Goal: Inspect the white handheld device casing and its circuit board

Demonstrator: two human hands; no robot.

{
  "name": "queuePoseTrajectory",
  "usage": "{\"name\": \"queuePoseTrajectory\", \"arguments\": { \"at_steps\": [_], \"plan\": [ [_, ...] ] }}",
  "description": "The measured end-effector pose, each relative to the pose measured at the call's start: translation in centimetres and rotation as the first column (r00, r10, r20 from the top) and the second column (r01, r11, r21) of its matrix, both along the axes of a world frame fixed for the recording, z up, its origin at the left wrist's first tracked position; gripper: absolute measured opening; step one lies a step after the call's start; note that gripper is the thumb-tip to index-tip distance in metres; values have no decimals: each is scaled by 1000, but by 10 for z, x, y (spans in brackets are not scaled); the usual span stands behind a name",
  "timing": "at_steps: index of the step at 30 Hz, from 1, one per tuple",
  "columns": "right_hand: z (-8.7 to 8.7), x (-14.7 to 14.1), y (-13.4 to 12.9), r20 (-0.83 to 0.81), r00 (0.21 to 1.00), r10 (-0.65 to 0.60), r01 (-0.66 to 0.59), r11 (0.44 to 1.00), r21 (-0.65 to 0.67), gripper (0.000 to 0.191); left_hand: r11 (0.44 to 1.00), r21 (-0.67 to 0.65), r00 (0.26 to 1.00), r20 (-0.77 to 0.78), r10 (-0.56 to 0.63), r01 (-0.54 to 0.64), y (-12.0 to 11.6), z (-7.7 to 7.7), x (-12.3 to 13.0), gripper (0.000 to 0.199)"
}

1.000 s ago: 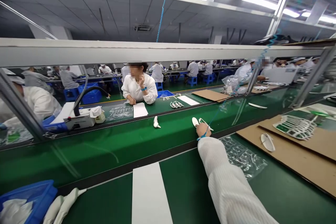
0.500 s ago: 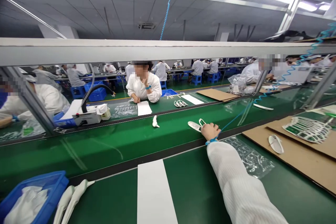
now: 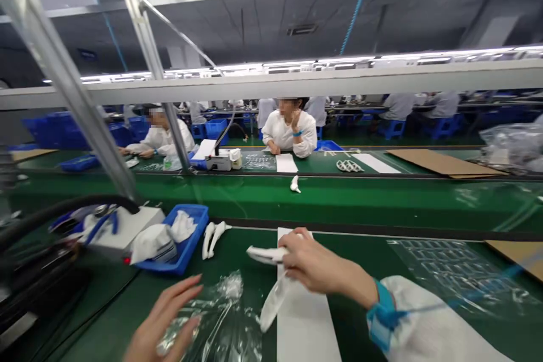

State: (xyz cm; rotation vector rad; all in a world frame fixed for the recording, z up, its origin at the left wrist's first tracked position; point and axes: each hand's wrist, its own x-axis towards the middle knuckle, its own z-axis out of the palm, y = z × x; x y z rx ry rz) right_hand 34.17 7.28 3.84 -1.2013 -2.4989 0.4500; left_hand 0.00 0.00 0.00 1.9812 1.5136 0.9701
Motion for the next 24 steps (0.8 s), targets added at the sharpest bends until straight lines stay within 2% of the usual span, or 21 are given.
{"name": "queuePoseTrajectory", "arguments": {
  "at_steps": [1, 2, 3, 5, 6, 8, 10, 11, 13, 16, 18, 21, 24],
  "plan": [
    [9, -27, -19, 20, 990, 142, -143, 990, 20, 15, 987, -26, 985, -63, -158, 157, 1, 2, 9, 42],
    [17, -50, -36, 45, 965, 258, -259, 965, 34, 16, 962, -18, 956, -106, -272, 271, 0, 2, 17, 51],
    [23, -69, -51, 45, 938, 342, -344, 938, 41, 16, 932, -72, 924, -121, -363, 356, -3, 0, 21, 60],
    [29, -95, -73, 27, 902, 431, -432, 900, 52, 17, 876, -220, 891, -52, -451, 430, -12, -6, 21, 70],
    [29, -103, -80, 13, 897, 441, -441, 896, 59, 17, 849, -290, 894, 63, -443, 442, -18, -11, 17, 72],
    [26, -111, -89, 4, 914, 406, -405, 911, 76, 19, 796, -385, 864, 391, -317, 467, -31, -20, 6, 76],
    [21, -115, -93, 35, 934, 354, -356, 933, 59, 23, 770, -410, 748, 652, -126, 488, -45, -28, -4, 76],
    [18, -117, -93, 59, 939, 339, -341, 939, 30, 25, 769, -422, 700, 713, -45, 480, -52, -31, -7, 75],
    [13, -122, -93, 104, 936, 337, -333, 941, -55, 26, 787, -447, 666, 744, 63, 426, -65, -37, -11, 69],
    [8, -134, -92, 132, 926, 354, -332, 929, -162, 26, 809, -449, 649, 752, 113, 379, -83, -50, -9, 55],
    [5, -142, -93, 116, 924, 363, -336, 920, -202, 24, 817, -465, 650, 744, 151, 342, -93, -59, -7, 55],
    [1, -154, -98, 60, 932, 357, -334, 912, -238, 21, 852, -493, 737, 640, 217, 178, -104, -67, -5, 47],
    [-3, -162, -103, 4, 941, 339, -328, 911, -249, 21, 898, -437, 839, 507, 197, 53, -111, -66, -3, 35]
  ]
}}
